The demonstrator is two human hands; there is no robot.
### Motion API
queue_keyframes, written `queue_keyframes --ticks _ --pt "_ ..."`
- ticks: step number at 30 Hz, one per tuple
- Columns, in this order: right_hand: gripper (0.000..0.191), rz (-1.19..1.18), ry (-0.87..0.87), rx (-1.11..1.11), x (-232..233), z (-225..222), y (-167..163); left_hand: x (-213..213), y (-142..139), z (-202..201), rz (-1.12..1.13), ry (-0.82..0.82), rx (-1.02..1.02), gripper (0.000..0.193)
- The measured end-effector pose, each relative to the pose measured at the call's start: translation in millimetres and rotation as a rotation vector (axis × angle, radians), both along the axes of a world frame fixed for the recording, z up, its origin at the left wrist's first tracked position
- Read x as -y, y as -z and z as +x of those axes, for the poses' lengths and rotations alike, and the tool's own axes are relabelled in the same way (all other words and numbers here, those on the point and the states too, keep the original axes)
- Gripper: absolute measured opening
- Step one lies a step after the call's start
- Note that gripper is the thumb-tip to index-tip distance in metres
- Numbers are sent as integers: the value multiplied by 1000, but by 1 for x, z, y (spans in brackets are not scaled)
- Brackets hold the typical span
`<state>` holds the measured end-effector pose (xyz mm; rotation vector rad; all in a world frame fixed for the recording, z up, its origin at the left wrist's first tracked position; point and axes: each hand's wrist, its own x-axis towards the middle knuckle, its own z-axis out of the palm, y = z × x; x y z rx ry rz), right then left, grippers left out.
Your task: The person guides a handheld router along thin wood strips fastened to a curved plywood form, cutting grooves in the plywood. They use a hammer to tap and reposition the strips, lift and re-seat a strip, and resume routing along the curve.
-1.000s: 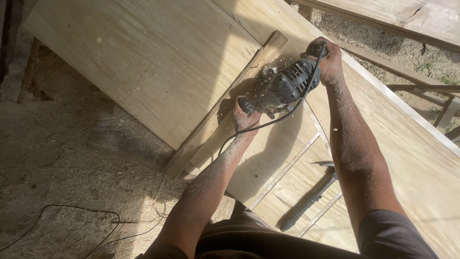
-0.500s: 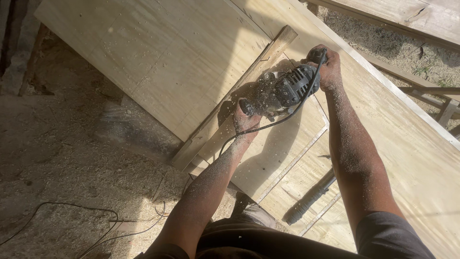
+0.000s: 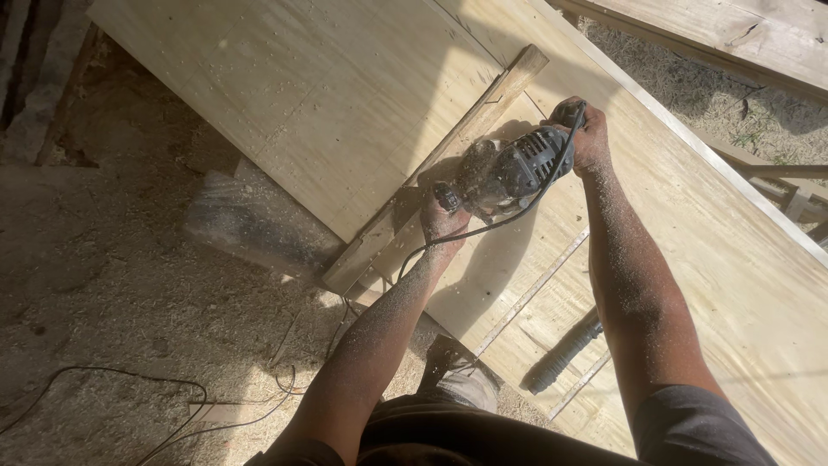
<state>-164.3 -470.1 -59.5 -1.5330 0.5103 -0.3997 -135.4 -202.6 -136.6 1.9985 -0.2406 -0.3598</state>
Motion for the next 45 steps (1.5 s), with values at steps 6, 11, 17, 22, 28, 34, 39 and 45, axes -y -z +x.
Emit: queue_keyframes --ticks 6,11,17,22,28,34,39,45 --pt "23 -23 17 -48 -23 -4 -10 -14 -10 -4 6 -10 -15 55" --pt "23 -63 16 -101 -42 -8 -20 -29 -29 -8 -150 -30 -86 58" --pt "26 -38 14 -101 -63 -11 -28 -47 -28 -8 81 28 -74 65" --pt "27 17 -12 -49 -82 -15 -33 -59 -30 -13 -294 -105 -148 69" --pt "28 39 -6 -56 -101 -17 -38 -79 -32 -14 44 0 -153 90" --pt "30 52 -34 3 -118 -21 -39 -90 -30 -21 -351 -48 -232 69" --pt "32 38 6 -70 -130 -23 -41 -105 -28 -23 -245 31 -66 67" --pt "33 17 -11 -65 -142 -26 -41 -115 -26 -26 -442 -62 -238 54"
